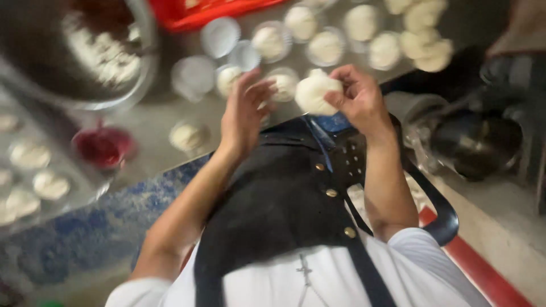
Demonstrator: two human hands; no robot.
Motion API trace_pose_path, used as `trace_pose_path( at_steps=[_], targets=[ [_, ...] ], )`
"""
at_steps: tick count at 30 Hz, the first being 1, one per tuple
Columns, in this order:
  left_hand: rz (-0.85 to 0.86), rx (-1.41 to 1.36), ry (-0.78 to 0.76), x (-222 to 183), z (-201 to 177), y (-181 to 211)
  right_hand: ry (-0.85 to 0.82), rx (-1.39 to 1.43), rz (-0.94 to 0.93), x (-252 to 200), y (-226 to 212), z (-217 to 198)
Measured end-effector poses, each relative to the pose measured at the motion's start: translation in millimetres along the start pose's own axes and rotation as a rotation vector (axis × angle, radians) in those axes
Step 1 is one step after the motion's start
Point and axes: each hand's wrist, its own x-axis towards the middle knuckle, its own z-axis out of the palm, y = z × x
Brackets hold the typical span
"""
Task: The person shapes pieces of dough into balls, fills them with a meat mixture using a spoon, adds a slice of egg, and pinches the dough closed before placing them onto a tray.
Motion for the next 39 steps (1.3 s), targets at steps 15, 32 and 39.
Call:
trace_pose_path(
  at_steps=[15, 32, 39],
  targets=[
    [0.411, -0.412, -0.427, -98, -124, 137, 0.067, -0.355, -0.659, 74, -2, 394],
    [0.448, 0.845, -0.299, -144, -257, 207, -0.566, -0.811, -0.33, 68, -53, 389],
    [-0.001, 0.504, -0.078, -166, -239, 197, -0.257, -1.838, -0.606, 222, 0, 380]
  ],
)
